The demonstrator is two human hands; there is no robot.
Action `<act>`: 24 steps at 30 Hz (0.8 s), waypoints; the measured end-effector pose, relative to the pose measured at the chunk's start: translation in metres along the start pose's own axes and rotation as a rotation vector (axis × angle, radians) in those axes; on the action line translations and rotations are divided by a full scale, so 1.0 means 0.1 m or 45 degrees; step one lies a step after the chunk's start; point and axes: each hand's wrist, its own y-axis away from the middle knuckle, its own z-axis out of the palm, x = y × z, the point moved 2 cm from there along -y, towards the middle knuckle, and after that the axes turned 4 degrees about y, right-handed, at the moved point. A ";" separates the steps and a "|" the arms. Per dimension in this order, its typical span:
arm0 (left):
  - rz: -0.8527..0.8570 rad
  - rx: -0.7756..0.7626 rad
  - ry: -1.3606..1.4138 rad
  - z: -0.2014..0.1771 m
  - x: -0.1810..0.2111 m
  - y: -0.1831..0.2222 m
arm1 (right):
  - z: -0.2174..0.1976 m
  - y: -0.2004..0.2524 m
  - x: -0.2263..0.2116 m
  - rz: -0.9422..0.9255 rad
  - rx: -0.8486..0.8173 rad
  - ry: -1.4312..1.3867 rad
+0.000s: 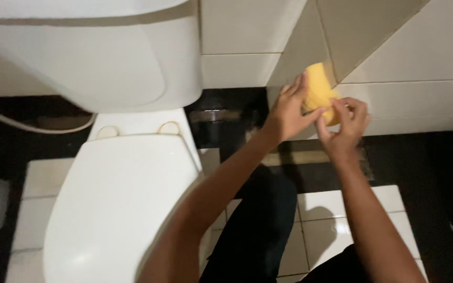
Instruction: Cleaning the bathroom wall and fixtures using a sponge.
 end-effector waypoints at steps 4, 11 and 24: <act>0.039 -0.015 0.009 -0.02 -0.05 -0.02 | 0.08 0.04 0.03 0.029 -0.001 0.002; 0.143 0.017 0.018 -0.01 -0.21 0.02 | 0.22 0.14 -0.03 0.069 0.073 -0.077; 0.245 -0.003 0.478 -0.23 -0.41 -0.19 | 0.07 -0.39 -0.57 -0.028 0.004 0.174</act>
